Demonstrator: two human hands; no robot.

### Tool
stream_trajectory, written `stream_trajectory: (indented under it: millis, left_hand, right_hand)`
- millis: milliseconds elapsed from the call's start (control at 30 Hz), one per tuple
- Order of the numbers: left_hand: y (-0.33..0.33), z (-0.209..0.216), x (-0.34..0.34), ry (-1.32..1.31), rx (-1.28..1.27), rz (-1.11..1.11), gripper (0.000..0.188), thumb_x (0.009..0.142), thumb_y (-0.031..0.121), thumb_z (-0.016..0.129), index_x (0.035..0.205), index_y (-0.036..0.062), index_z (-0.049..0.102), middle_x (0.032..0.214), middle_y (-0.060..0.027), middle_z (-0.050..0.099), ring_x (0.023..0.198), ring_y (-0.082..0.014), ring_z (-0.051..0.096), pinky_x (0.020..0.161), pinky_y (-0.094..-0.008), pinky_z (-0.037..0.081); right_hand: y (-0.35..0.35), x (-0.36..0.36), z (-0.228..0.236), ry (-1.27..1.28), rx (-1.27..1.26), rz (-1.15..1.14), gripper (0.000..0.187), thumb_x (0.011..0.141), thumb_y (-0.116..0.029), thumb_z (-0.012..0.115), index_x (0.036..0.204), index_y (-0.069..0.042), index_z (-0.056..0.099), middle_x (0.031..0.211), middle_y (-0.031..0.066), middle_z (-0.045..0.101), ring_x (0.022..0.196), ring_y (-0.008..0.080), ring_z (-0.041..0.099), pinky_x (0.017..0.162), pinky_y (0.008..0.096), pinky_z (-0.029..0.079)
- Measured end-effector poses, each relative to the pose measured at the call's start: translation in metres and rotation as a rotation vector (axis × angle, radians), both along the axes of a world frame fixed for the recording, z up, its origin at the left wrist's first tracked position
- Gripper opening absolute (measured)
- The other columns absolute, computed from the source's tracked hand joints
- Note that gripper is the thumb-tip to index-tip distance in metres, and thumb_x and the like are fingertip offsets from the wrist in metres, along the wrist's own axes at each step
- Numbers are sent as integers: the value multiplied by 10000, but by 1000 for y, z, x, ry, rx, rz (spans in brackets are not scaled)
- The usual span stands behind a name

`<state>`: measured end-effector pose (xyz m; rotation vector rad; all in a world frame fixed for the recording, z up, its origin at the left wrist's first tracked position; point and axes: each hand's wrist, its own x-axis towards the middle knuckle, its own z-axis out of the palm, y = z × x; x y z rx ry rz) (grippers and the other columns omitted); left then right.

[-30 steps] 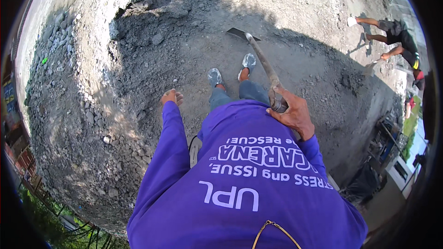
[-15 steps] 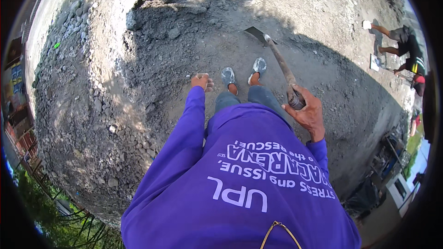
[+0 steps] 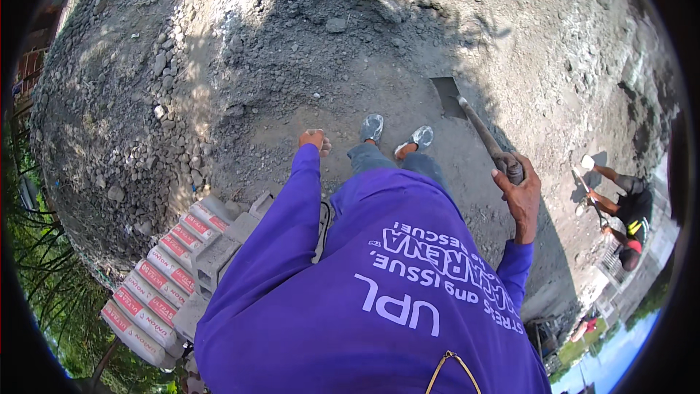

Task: The person uses a shovel to repeatedly scoop and move loose dirt and small rocks on a construction site. They stand near stacked concrete blocks and bags of material, working on a pile of earth while another worker is visible nearby.

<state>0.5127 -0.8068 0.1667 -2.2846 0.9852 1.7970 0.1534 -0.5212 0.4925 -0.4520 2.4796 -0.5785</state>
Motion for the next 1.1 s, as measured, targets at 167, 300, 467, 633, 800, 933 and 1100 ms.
stream_trajectory:
  millis: [167, 300, 467, 633, 800, 933, 1100]
  left_hand:
    - [28, -15, -19, 92, 0, 55, 310, 980, 247, 593, 1230, 63, 589, 962, -129, 727, 765, -245, 740, 592, -385, 620]
    - [42, 0, -72, 165, -12, 39, 339, 991, 299, 591, 1234, 63, 592, 952, -121, 726, 784, -222, 733, 613, -387, 616]
    - [77, 50, -186, 410, 32, -185, 509, 986, 446, 593, 1286, 36, 571, 1036, -162, 711, 888, -269, 719, 689, -440, 611]
    - [152, 51, -308, 598, 272, -56, 643, 943, 519, 632, 1266, -31, 547, 1019, -216, 685, 901, -345, 707, 688, -516, 614]
    - [304, -47, -434, 539, 195, 797, 444, 920, 363, 699, 1104, -12, 549, 869, -171, 645, 712, -319, 684, 574, -512, 597]
    - [407, -107, -476, 313, 153, 816, 329, 915, 217, 674, 1123, 18, 515, 767, -128, 598, 559, -262, 623, 473, -462, 556]
    - [498, -184, -506, 16, -110, 632, 498, 902, 128, 634, 1335, 78, 392, 743, -116, 590, 506, -244, 601, 445, -440, 539]
  right_hand:
    - [-51, 0, 9, -196, -31, 69, 668, 786, -284, 819, 1327, 30, 585, 827, 94, 650, 573, 153, 594, 460, 290, 451]
    - [-84, 6, 17, -285, -150, 184, 728, 817, -237, 819, 1413, 50, 518, 812, 91, 637, 535, 127, 543, 461, 288, 429]
    - [-64, -24, 50, -309, -277, 343, 709, 822, -218, 824, 1400, 68, 529, 812, 75, 644, 554, 103, 539, 485, 266, 422]
    - [19, -96, 33, -423, -413, 125, 568, 838, -150, 769, 1326, 62, 571, 717, 49, 607, 519, 108, 533, 494, 244, 420]
    - [161, -185, -77, -623, -397, -357, 347, 852, -31, 709, 1180, 46, 627, 598, 53, 551, 450, 150, 522, 448, 303, 446]
    - [238, -228, -121, -812, -449, -606, 155, 862, -93, 702, 769, -32, 594, 533, 47, 486, 419, 200, 498, 474, 365, 461]
    - [316, -273, -158, -966, -329, -763, 291, 886, -190, 667, 642, -108, 531, 530, 43, 512, 429, 212, 504, 529, 388, 467]
